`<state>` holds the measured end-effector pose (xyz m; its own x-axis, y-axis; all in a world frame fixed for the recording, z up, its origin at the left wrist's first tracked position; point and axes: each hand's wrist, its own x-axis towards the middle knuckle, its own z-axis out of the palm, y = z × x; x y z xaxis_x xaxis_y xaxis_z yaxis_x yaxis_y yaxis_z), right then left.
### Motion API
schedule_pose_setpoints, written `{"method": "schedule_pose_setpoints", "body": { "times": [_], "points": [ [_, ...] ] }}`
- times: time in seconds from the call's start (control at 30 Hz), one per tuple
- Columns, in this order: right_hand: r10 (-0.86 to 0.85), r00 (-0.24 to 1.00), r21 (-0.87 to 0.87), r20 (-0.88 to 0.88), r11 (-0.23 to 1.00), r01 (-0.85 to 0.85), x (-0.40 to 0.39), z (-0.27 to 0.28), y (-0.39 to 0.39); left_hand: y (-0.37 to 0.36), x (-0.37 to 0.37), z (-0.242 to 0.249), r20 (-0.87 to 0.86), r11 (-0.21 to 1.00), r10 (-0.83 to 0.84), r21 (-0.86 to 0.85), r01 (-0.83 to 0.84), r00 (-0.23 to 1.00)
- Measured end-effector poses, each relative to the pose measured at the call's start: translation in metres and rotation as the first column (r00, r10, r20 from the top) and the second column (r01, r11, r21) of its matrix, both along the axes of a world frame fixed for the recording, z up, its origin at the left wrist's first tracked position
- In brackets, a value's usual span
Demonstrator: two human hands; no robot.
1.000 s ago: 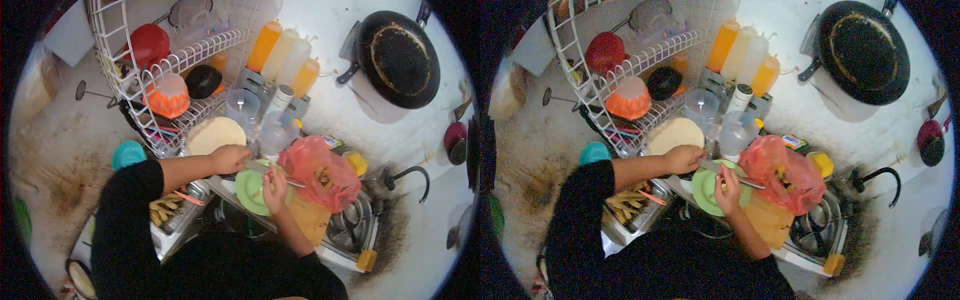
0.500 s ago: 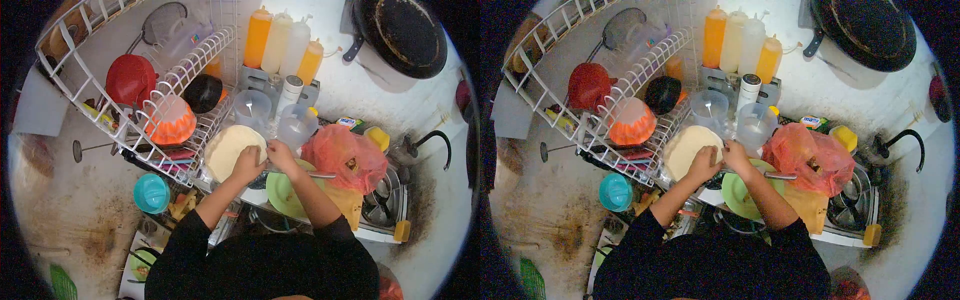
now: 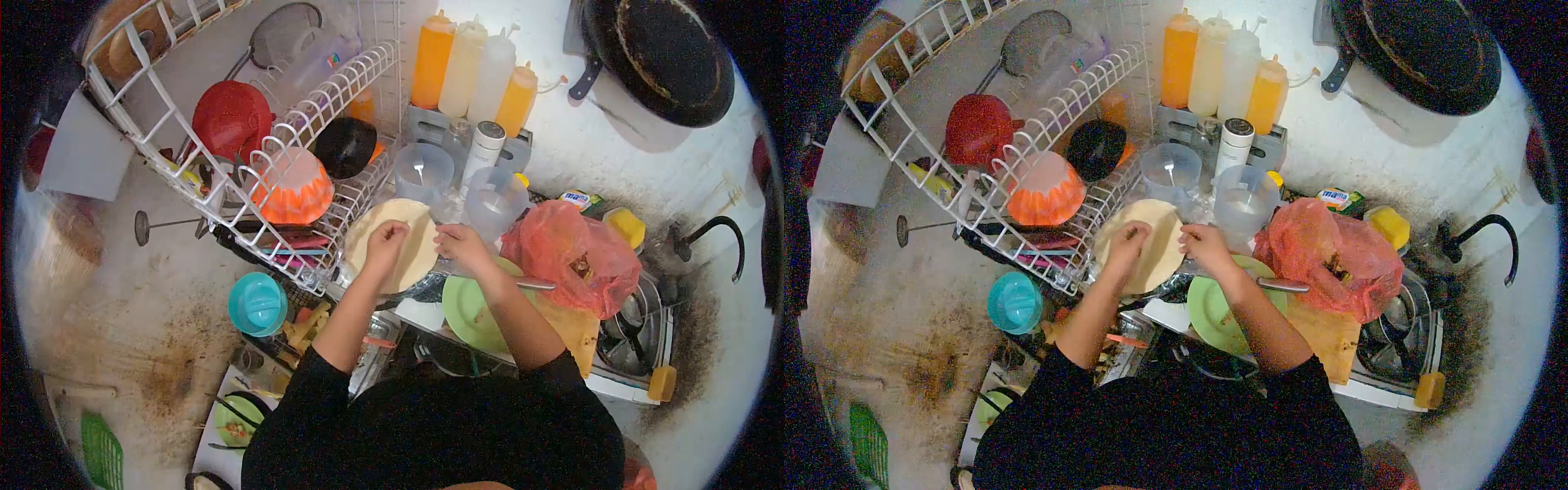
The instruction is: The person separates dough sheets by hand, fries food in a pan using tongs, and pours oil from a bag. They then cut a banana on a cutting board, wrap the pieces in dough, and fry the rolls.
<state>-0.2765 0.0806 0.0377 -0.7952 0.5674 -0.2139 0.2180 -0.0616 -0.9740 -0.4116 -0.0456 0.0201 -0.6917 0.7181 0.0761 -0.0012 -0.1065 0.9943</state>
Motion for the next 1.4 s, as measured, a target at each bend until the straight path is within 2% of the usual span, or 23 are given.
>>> {"method": "schedule_pose_setpoints", "body": {
  "times": [0.1, 0.13, 0.2, 0.3, 0.37, 0.4, 0.5, 0.6, 0.7, 0.73, 0.83, 0.93, 1.0, 1.17, 1.23, 1.33, 1.4],
  "points": [
    [0.057, 0.983, -0.312, -0.172, 0.944, -0.109, 0.000, 0.009, -0.013, -0.008, -0.005, 0.037, 0.001, 0.991, 0.104, 0.082, -0.104, 0.995],
    [0.080, 0.977, -0.343, -0.197, 0.928, -0.145, 0.000, 0.009, -0.016, -0.010, -0.005, 0.052, -0.004, 0.983, 0.140, 0.124, -0.138, 0.990],
    [0.126, 0.959, -0.396, -0.252, 0.891, -0.221, 0.000, 0.010, -0.020, -0.012, -0.012, 0.073, 0.032, 0.974, 0.097, 0.201, -0.101, 0.995],
    [0.071, 0.954, -0.202, -0.291, 0.970, -0.134, 0.020, 0.052, -0.049, -0.021, 0.005, 0.116, 0.173, 0.952, -0.042, 0.305, -0.013, 0.984],
    [0.100, 0.860, 0.162, -0.500, 0.987, -0.021, 0.037, 0.054, -0.052, -0.027, 0.041, 0.151, 0.254, 0.923, -0.168, 0.379, 0.062, 0.953],
    [0.141, 0.797, 0.325, -0.587, 0.943, 0.072, 0.048, 0.055, -0.053, -0.026, 0.056, 0.156, 0.208, 0.895, -0.234, 0.428, 0.127, 0.950],
    [0.179, 0.786, 0.645, -0.592, 0.689, 0.330, 0.116, 0.106, -0.070, -0.019, 0.119, 0.170, 0.219, 0.852, -0.351, 0.479, 0.213, 0.910],
    [0.119, 0.824, 0.794, -0.553, 0.375, 0.478, 0.176, 0.119, -0.077, 0.001, 0.173, 0.165, 0.320, 0.818, -0.438, 0.529, 0.225, 0.840],
    [0.013, 0.859, 0.831, -0.512, 0.260, 0.491, 0.224, 0.123, -0.080, 0.018, 0.213, 0.151, 0.387, 0.793, -0.533, 0.539, 0.284, 0.753],
    [0.007, 0.857, 0.829, -0.516, 0.255, 0.497, 0.234, 0.127, -0.081, 0.024, 0.223, 0.146, 0.384, 0.766, -0.584, 0.553, 0.328, 0.715],
    [-0.088, 0.884, 0.868, -0.458, 0.169, 0.467, 0.260, 0.122, -0.078, 0.036, 0.259, 0.141, 0.456, 0.760, -0.612, 0.563, 0.323, 0.646],
    [-0.212, 0.871, 0.863, -0.444, 0.160, 0.479, 0.278, 0.117, -0.075, 0.046, 0.281, 0.134, 0.466, 0.742, -0.658, 0.535, 0.404, 0.592],
    [-0.247, 0.858, 0.843, -0.451, 0.196, 0.500, 0.287, 0.106, -0.068, 0.055, 0.290, 0.124, 0.469, 0.714, -0.697, 0.524, 0.464, 0.543],
    [-0.322, 0.834, 0.759, -0.449, 0.355, 0.545, 0.311, 0.082, -0.055, 0.062, 0.306, 0.094, 0.497, 0.632, -0.768, 0.485, 0.605, 0.404],
    [-0.332, 0.826, 0.696, -0.456, 0.445, 0.563, 0.319, 0.075, -0.051, 0.066, 0.310, 0.081, 0.549, 0.657, -0.737, 0.446, 0.608, 0.394],
    [-0.300, 0.844, 0.715, -0.445, 0.449, 0.536, 0.329, 0.073, -0.048, 0.065, 0.313, 0.077, 0.634, 0.688, -0.679, 0.373, 0.623, 0.370],
    [-0.328, 0.829, 0.675, -0.453, 0.482, 0.559, 0.332, 0.064, -0.044, 0.066, 0.317, 0.071, 0.630, 0.686, -0.680, 0.364, 0.630, 0.375]
  ]
}}
